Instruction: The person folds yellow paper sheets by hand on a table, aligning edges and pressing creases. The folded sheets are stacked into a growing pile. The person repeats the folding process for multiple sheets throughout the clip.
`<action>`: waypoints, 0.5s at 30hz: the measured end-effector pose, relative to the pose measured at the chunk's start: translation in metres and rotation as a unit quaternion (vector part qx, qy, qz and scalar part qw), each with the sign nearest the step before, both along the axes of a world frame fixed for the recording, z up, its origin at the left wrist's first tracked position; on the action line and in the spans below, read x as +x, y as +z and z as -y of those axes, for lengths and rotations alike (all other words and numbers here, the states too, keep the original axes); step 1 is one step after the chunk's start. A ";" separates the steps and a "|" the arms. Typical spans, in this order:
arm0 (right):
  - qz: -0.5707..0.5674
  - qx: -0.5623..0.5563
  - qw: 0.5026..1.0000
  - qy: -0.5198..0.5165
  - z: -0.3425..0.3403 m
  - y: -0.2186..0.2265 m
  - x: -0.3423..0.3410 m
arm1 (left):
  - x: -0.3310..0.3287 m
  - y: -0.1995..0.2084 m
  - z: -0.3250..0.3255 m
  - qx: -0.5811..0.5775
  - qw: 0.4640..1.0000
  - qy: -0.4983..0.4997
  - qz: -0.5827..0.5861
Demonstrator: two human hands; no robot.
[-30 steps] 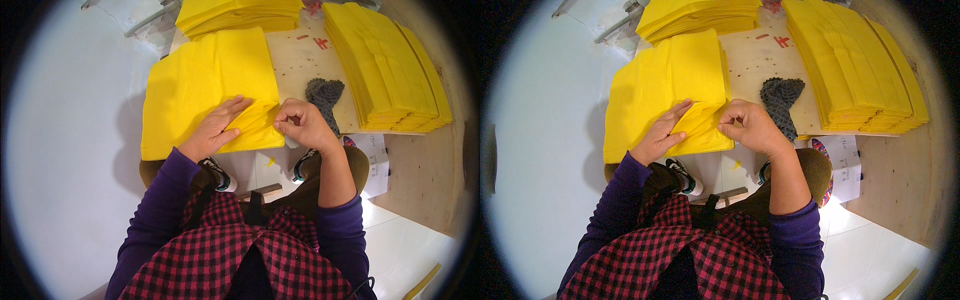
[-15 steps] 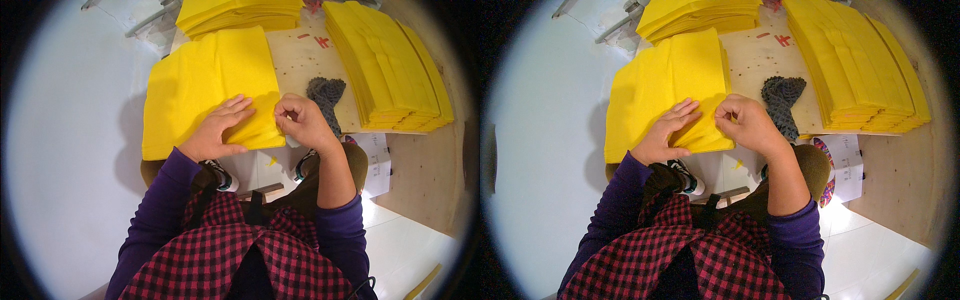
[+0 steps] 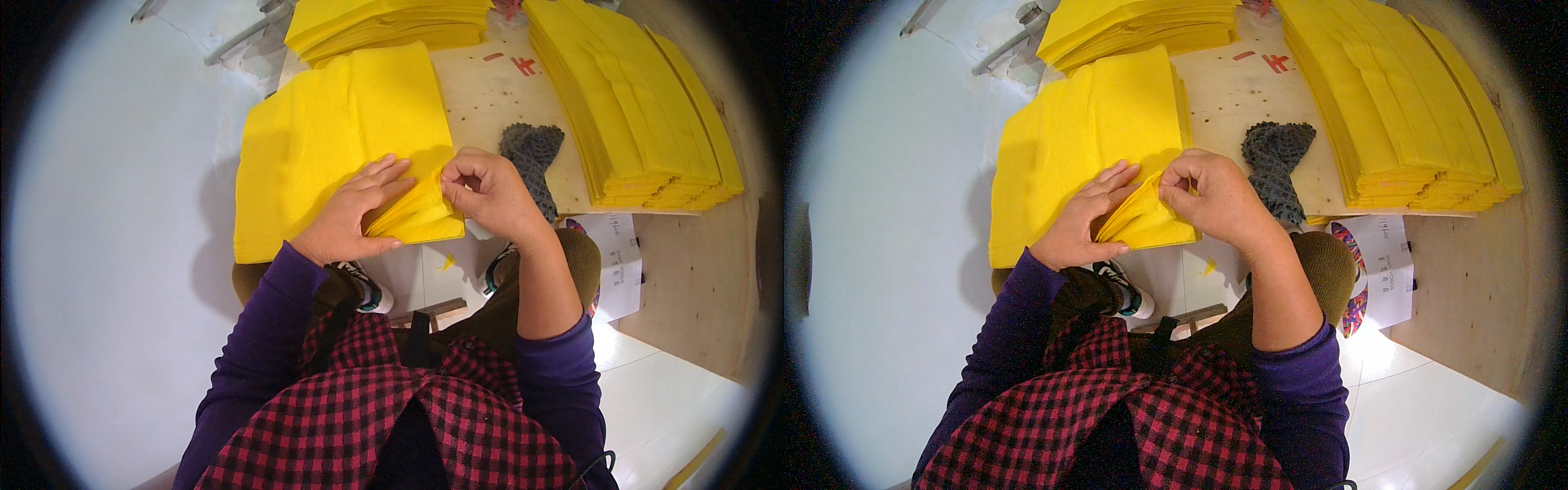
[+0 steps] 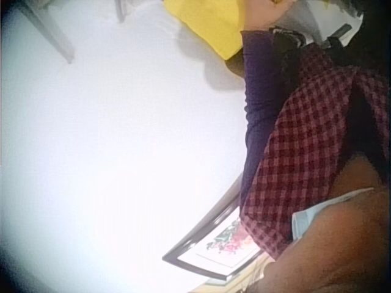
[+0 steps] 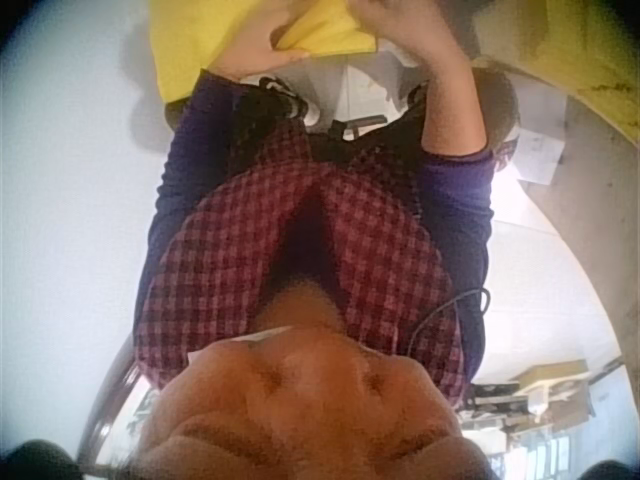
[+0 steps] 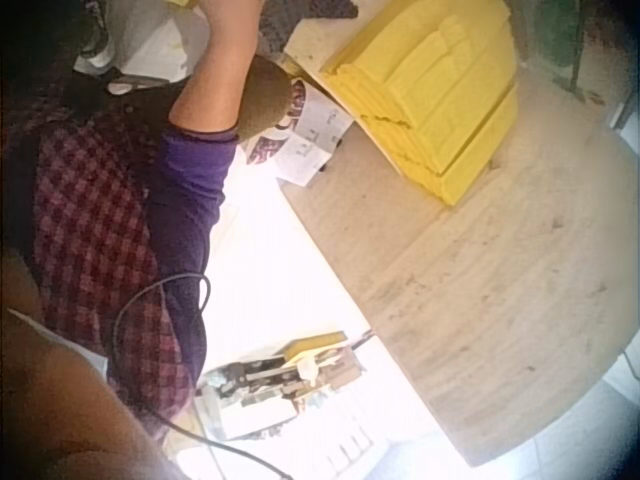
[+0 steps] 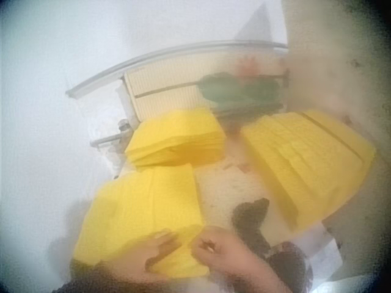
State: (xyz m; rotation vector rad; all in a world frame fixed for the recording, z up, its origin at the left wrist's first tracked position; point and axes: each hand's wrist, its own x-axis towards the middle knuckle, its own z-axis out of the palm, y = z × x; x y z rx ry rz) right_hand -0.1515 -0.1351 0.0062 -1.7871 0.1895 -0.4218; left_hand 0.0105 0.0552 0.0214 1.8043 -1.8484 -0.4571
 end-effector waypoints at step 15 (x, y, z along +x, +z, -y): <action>0.003 -0.020 1.000 0.006 0.002 0.000 -0.005 | 0.001 0.001 0.001 0.016 1.000 -0.005 0.014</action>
